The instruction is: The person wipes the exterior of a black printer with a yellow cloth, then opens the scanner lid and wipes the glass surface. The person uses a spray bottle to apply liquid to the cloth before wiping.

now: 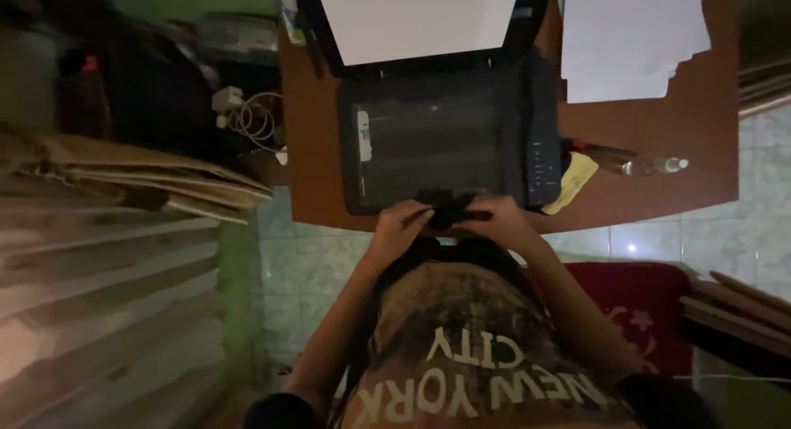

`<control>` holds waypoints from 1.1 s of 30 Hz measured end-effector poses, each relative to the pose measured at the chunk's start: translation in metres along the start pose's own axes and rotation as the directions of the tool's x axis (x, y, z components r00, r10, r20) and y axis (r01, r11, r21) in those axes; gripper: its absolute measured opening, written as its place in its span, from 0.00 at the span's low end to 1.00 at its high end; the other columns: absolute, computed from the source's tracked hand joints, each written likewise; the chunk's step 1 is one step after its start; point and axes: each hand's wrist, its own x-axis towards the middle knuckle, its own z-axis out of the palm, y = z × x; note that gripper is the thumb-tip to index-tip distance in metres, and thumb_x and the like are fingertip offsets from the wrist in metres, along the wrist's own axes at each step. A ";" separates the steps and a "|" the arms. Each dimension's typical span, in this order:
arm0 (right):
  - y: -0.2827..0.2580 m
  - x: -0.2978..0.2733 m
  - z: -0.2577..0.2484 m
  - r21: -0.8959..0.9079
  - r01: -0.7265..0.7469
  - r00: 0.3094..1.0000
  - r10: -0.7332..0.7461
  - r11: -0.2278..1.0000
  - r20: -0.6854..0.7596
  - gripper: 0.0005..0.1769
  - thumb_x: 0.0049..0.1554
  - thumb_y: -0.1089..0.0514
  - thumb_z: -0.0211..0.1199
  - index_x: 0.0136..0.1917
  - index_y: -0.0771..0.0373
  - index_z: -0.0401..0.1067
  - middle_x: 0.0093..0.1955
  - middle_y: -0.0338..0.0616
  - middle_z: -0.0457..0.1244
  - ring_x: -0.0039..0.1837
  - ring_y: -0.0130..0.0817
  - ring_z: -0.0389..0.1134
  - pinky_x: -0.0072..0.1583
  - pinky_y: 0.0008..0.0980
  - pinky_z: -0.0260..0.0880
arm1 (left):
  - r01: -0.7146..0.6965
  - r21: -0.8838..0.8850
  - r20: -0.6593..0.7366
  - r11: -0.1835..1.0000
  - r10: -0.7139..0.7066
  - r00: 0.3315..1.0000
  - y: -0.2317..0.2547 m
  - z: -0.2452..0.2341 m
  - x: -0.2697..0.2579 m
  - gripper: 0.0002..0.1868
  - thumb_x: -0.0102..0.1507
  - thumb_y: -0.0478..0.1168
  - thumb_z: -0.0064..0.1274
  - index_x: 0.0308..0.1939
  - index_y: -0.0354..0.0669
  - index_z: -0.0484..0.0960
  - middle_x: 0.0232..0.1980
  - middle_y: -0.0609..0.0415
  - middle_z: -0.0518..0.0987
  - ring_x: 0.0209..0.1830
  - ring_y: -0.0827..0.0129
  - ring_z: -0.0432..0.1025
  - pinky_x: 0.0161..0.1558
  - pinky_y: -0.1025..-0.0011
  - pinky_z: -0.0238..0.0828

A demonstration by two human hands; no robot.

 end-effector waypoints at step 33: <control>-0.009 0.057 0.022 -0.033 -0.181 0.979 0.183 0.983 0.085 0.14 0.67 0.51 0.57 0.54 0.65 0.73 0.39 0.50 0.65 0.38 0.34 0.65 0.41 0.33 0.66 | 0.439 -0.004 0.245 0.899 -0.424 0.872 -0.057 -0.040 0.011 0.19 0.61 0.46 0.67 0.47 0.34 0.83 0.33 0.51 0.81 0.29 0.73 0.73 0.31 0.71 0.74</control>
